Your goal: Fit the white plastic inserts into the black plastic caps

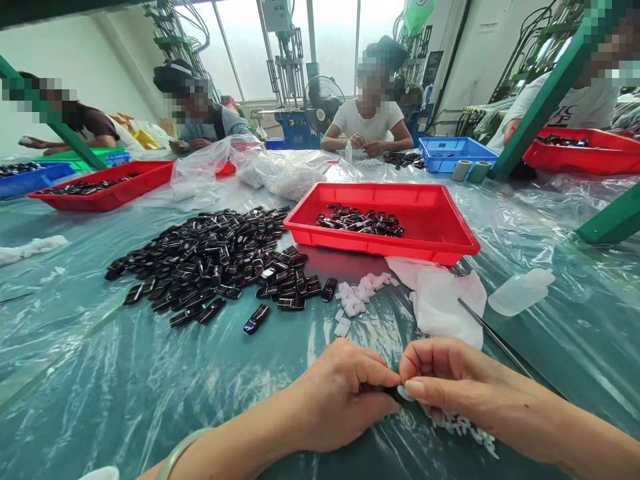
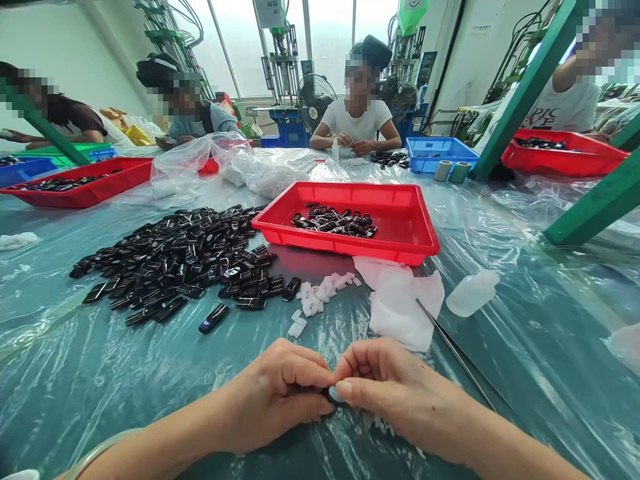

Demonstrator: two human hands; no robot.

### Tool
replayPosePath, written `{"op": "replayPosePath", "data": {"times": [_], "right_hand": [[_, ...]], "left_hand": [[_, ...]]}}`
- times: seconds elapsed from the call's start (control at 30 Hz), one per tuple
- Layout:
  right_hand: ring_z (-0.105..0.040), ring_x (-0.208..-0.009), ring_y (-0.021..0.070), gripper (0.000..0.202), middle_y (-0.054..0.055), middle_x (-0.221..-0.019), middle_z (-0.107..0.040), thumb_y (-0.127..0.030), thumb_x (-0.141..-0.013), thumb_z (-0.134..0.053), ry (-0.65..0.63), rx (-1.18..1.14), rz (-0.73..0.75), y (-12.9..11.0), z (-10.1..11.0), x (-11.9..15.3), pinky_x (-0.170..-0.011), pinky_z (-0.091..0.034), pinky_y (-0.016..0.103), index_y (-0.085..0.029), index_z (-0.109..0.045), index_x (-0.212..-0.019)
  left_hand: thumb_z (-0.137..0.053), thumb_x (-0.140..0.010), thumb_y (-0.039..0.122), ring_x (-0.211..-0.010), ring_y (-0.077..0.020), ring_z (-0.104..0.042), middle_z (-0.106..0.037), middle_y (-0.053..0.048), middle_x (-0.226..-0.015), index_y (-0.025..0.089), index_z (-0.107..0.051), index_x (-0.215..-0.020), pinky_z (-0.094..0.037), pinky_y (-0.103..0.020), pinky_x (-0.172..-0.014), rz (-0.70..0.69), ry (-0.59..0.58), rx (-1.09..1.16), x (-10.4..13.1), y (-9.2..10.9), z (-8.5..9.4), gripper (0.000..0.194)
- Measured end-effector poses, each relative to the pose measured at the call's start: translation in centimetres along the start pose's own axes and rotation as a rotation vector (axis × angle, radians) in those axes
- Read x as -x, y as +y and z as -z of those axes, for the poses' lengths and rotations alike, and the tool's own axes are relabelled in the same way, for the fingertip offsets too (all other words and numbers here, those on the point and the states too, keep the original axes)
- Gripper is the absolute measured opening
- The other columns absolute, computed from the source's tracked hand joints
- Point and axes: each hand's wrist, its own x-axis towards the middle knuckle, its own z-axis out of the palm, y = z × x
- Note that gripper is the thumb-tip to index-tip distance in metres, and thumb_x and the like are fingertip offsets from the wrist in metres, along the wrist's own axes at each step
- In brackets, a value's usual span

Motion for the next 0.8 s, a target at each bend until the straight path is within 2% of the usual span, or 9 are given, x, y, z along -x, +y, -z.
{"op": "replayPosePath", "data": {"times": [0.2,0.5,0.57,0.7,0.8], "right_hand": [[-0.038,-0.059,0.0079,0.02,-0.004,-0.064,-0.045,-0.035,-0.076,-0.06,0.007,-0.003,0.01,-0.1,-0.2,0.0,-0.054,-0.029,0.02,-0.015,-0.054,-0.074],[-0.037,-0.058,0.0073,0.018,-0.004,-0.063,-0.045,-0.032,-0.075,-0.06,0.063,0.015,0.031,0.3,-0.4,-0.3,-0.052,-0.027,0.02,-0.015,-0.055,-0.074],[-0.037,-0.057,0.007,0.017,-0.004,-0.062,-0.046,-0.031,-0.073,-0.062,0.081,-0.003,0.048,0.3,-0.5,-0.5,-0.052,-0.029,0.02,-0.015,-0.056,-0.073],[-0.037,-0.054,0.0061,0.024,-0.004,-0.06,-0.048,-0.037,-0.074,-0.063,0.162,-0.002,0.114,0.6,-0.5,-1.0,-0.05,-0.029,0.02,-0.014,-0.058,-0.073],[-0.042,-0.056,0.0077,0.029,-0.002,-0.063,-0.053,-0.042,-0.078,-0.058,0.194,-0.006,0.155,1.0,-0.4,-1.1,-0.052,-0.034,0.021,-0.014,-0.061,-0.083]], "left_hand": [[-0.055,-0.078,0.017,-0.051,-0.006,-0.038,-0.041,0.004,-0.057,0.014,-0.064,-0.068,-0.029,-0.018,-0.051,0.009,-0.007,0.014,0.0,-0.1,-0.1,0.013],[-0.057,-0.074,0.014,-0.05,-0.0054,-0.039,-0.044,0.003,-0.055,0.013,-0.063,-0.062,-0.029,-0.017,-0.049,0.05,0.018,0.083,0.0,0.0,-0.2,0.014],[-0.057,-0.073,0.015,-0.05,-0.0062,-0.042,-0.048,0.003,-0.054,0.012,-0.066,-0.067,-0.032,-0.017,-0.048,0.13,0.016,0.182,0.0,0.0,-0.3,0.012],[-0.058,-0.072,0.025,-0.047,-0.0087,-0.051,-0.051,0.002,-0.05,0.01,-0.068,-0.074,-0.041,-0.018,-0.048,0.44,0.021,0.548,-0.2,0.1,-0.2,0.018],[-0.062,-0.069,0.03,-0.047,-0.0105,-0.057,-0.056,-0.001,-0.052,0.009,-0.067,-0.07,-0.044,-0.018,-0.045,0.515,0.061,0.716,-0.3,0.0,0.0,0.022]]}}
